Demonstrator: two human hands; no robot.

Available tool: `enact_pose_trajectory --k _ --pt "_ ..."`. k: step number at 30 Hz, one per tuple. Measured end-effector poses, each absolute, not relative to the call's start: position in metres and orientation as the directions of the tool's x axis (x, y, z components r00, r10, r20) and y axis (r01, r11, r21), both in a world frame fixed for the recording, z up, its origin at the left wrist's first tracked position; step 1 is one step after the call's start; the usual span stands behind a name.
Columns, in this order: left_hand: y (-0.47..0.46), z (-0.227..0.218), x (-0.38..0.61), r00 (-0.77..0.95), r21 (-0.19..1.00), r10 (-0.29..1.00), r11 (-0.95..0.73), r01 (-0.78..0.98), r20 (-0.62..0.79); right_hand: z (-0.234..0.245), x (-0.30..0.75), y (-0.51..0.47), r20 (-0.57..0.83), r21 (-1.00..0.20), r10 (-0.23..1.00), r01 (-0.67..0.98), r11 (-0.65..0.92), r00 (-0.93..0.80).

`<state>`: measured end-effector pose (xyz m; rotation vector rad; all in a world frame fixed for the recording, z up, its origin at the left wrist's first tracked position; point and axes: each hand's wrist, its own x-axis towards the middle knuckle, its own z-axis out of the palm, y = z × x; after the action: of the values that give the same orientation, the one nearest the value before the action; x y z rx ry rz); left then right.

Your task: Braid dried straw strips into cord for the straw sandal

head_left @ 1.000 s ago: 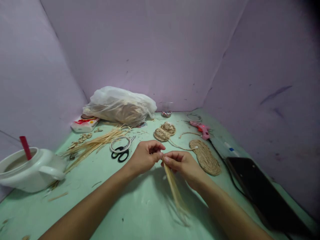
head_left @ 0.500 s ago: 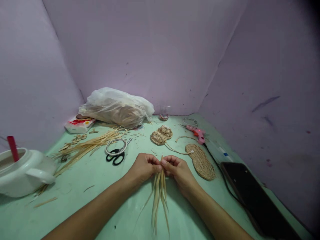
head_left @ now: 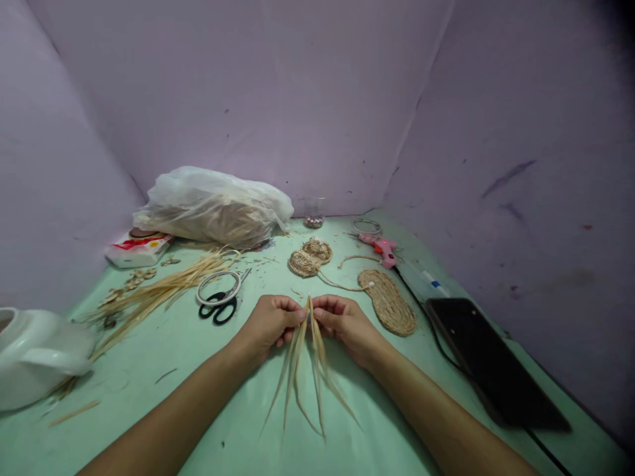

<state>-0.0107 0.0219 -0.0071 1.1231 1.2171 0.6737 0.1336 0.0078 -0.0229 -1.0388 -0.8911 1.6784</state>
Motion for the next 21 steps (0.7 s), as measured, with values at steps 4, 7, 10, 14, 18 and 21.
enact_pose_trajectory --k 4,7,10,14,18,21 --pt "0.0229 -0.0094 -0.0113 0.272 0.929 0.889 0.341 0.143 -0.368 -0.0236 0.1352 0.0080 -0.218 -0.888 0.943 -0.350 -0.299 -0.251" --pt "0.0220 -0.0081 -0.0107 0.275 0.930 0.889 0.339 0.142 -0.366 -0.0234 0.1348 0.0077 -0.201 -0.894 0.941 -0.343 -0.290 -0.272" --pt "0.0209 -0.0069 -0.0097 0.269 0.928 0.888 0.344 0.146 -0.372 -0.0224 0.1334 0.0072 -0.212 -0.896 0.944 -0.335 -0.291 -0.253" --pt "0.0211 -0.0091 -0.0094 0.272 0.929 0.889 0.343 0.140 -0.369 -0.0211 0.1319 0.0069 -0.244 -0.889 0.945 -0.339 -0.308 -0.220" --pt "0.0218 -0.0108 -0.0099 0.272 0.928 0.888 0.340 0.150 -0.370 -0.0219 0.1312 0.0070 -0.248 -0.887 0.948 -0.346 -0.304 -0.197" --pt "0.0214 -0.0094 -0.0096 0.274 0.933 0.892 0.335 0.135 -0.360 -0.0230 0.1309 0.0073 -0.240 -0.890 0.952 -0.348 -0.294 -0.192"
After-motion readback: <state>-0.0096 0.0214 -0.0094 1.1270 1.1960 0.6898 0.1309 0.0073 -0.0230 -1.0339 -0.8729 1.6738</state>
